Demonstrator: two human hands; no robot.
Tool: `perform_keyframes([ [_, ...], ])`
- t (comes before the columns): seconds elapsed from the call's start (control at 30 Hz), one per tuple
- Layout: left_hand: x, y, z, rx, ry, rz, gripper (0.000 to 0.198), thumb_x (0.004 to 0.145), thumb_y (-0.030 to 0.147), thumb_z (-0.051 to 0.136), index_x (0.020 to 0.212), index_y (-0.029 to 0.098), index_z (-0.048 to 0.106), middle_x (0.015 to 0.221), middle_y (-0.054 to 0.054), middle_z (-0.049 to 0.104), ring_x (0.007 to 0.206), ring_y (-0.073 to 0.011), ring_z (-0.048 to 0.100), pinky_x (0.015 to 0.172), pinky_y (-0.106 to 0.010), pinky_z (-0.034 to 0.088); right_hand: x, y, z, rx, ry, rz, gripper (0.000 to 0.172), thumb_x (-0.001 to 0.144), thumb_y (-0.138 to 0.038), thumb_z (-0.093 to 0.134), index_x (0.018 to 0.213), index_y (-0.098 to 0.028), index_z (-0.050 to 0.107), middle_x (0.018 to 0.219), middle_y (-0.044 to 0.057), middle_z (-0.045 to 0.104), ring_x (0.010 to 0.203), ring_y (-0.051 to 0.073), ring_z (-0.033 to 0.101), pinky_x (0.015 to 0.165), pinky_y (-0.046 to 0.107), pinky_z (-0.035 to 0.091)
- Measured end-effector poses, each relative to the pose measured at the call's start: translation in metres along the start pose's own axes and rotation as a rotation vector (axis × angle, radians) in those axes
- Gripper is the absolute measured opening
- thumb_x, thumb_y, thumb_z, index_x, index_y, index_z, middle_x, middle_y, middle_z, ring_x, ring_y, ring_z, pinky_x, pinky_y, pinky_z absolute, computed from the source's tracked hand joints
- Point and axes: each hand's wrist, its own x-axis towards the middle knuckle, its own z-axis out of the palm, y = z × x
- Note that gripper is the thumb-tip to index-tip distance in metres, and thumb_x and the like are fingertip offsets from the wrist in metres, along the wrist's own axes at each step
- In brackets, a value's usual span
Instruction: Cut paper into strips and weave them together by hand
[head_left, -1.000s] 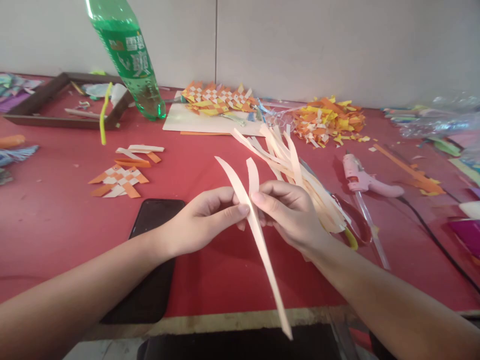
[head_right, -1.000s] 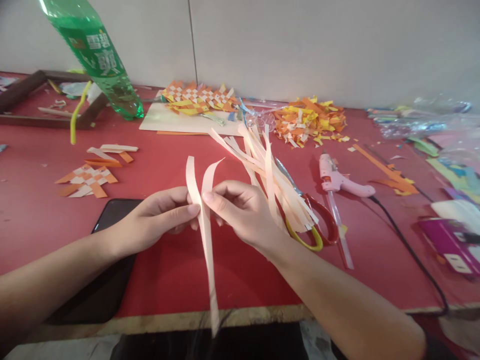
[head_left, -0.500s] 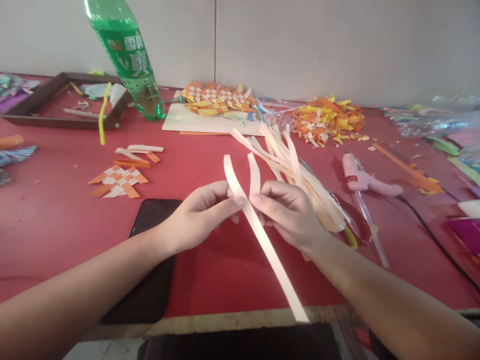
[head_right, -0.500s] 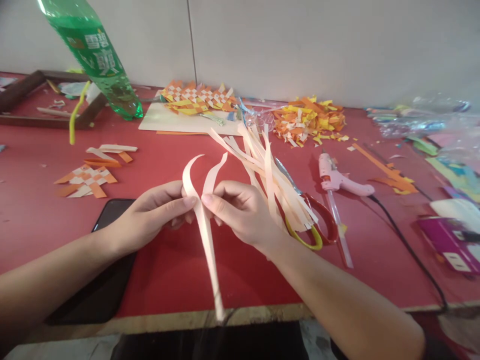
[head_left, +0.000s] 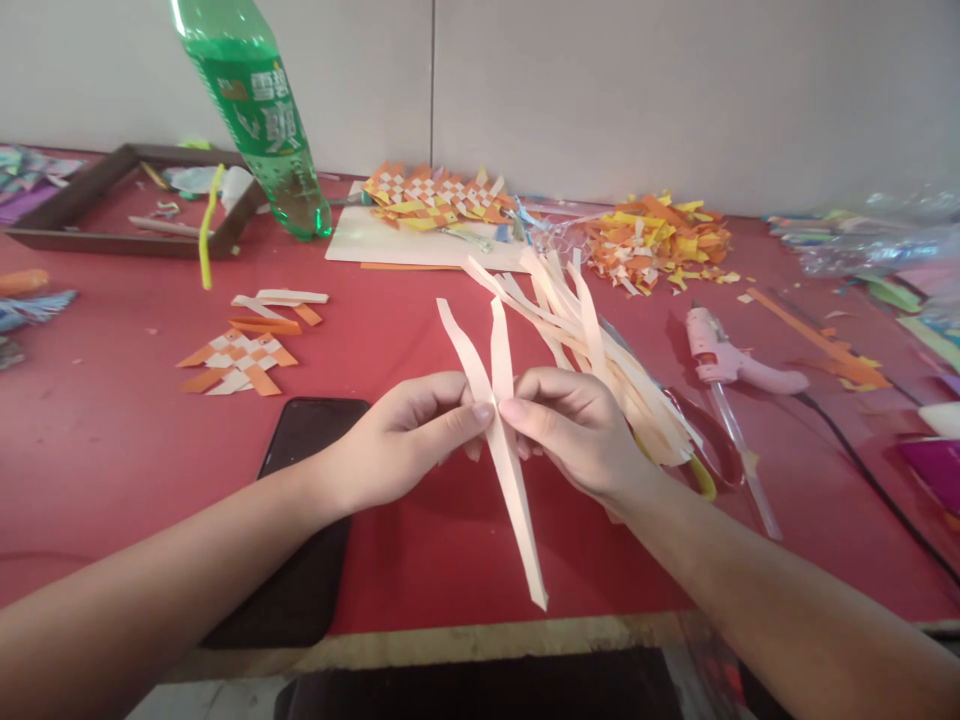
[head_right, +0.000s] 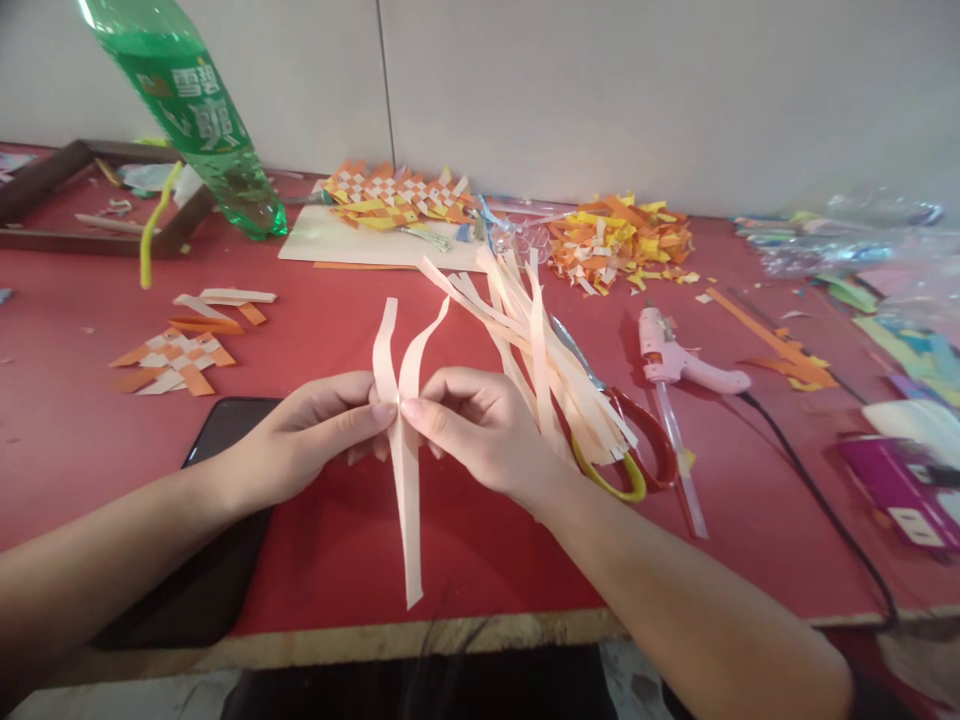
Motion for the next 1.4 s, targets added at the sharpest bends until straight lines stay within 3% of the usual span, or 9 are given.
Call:
perform_keyframes([
  [0.27, -0.002, -0.0007, -0.0001, -0.045, 0.083, -0.062, 0.024, 0.095, 0.031, 0.055, 0.082, 0.015, 0.067, 0.066, 0.002, 0.06, 0.056, -0.0073, 0.046, 0.054, -0.019, 0.036, 0.0005, -0.0007, 0.0, -0.029, 0.041, -0.056, 0.027, 0.09, -0.026, 0.064, 0.065, -0.019, 0.06, 0.057, -0.004, 0.058, 0.051, 0.008, 0.051, 0.051, 0.023, 0.04],
  [0.47, -0.0029, -0.0012, -0.0018, -0.082, -0.041, -0.093, 0.023, 0.094, 0.03, 0.055, 0.082, 0.014, 0.066, 0.069, 0.001, 0.061, 0.054, -0.0066, 0.043, 0.051, -0.019, 0.035, -0.0007, 0.0018, 0.0001, 0.031, 0.044, 0.017, 0.022, 0.089, -0.029, 0.066, 0.069, -0.019, 0.061, 0.058, -0.003, 0.059, 0.052, 0.01, 0.056, 0.048, 0.024, 0.04],
  [0.57, -0.0023, -0.002, -0.0024, -0.033, -0.04, -0.088, 0.022, 0.095, 0.028, 0.053, 0.087, 0.014, 0.067, 0.076, -0.002, 0.065, 0.058, -0.008, 0.046, 0.053, -0.02, 0.037, -0.0012, 0.0023, -0.0008, 0.05, 0.002, 0.035, 0.026, 0.089, -0.031, 0.065, 0.067, -0.018, 0.061, 0.058, -0.002, 0.058, 0.052, 0.01, 0.053, 0.05, 0.024, 0.04],
  [0.67, -0.0021, -0.0022, -0.0024, -0.008, -0.025, -0.054, 0.022, 0.095, 0.029, 0.054, 0.083, 0.015, 0.066, 0.076, -0.001, 0.064, 0.06, -0.0083, 0.047, 0.056, -0.02, 0.038, -0.0014, 0.0015, -0.0006, 0.052, -0.064, 0.06, 0.025, 0.088, -0.031, 0.067, 0.068, -0.018, 0.06, 0.058, -0.002, 0.058, 0.053, 0.01, 0.054, 0.05, 0.024, 0.04],
  [0.8, -0.0018, -0.0014, -0.0017, -0.022, -0.003, -0.016, 0.021, 0.093, 0.031, 0.057, 0.081, 0.016, 0.065, 0.066, 0.002, 0.058, 0.06, -0.0083, 0.047, 0.056, -0.02, 0.038, -0.0011, 0.0002, 0.0007, -0.003, -0.03, 0.035, 0.025, 0.087, -0.029, 0.068, 0.066, -0.018, 0.06, 0.056, -0.003, 0.058, 0.052, 0.01, 0.052, 0.05, 0.024, 0.04],
  [1.0, -0.0019, -0.0014, -0.0028, -0.031, 0.08, -0.109, 0.026, 0.092, 0.037, 0.056, 0.082, 0.015, 0.064, 0.067, 0.001, 0.059, 0.058, -0.0094, 0.048, 0.057, -0.022, 0.039, 0.0004, 0.0004, 0.0012, 0.013, 0.021, -0.021, 0.027, 0.088, -0.025, 0.067, 0.064, -0.018, 0.057, 0.055, -0.005, 0.056, 0.049, 0.008, 0.049, 0.049, 0.023, 0.039],
  [1.17, -0.0026, -0.0006, -0.0025, -0.043, -0.04, -0.132, 0.024, 0.092, 0.035, 0.057, 0.081, 0.015, 0.065, 0.069, 0.0, 0.06, 0.059, -0.0093, 0.048, 0.056, -0.022, 0.038, -0.0004, 0.0013, 0.0004, 0.04, 0.033, 0.011, 0.022, 0.089, -0.026, 0.066, 0.069, -0.018, 0.06, 0.058, -0.004, 0.058, 0.049, 0.007, 0.05, 0.048, 0.022, 0.038],
  [1.4, -0.0017, -0.0007, -0.004, 0.0, -0.02, -0.125, 0.022, 0.093, 0.031, 0.056, 0.085, 0.014, 0.067, 0.071, 0.0, 0.061, 0.061, -0.0086, 0.049, 0.057, -0.02, 0.039, -0.0001, -0.0001, 0.0018, 0.072, -0.057, 0.005, 0.025, 0.09, -0.025, 0.065, 0.067, -0.017, 0.061, 0.06, -0.004, 0.06, 0.052, 0.006, 0.051, 0.049, 0.021, 0.039],
])
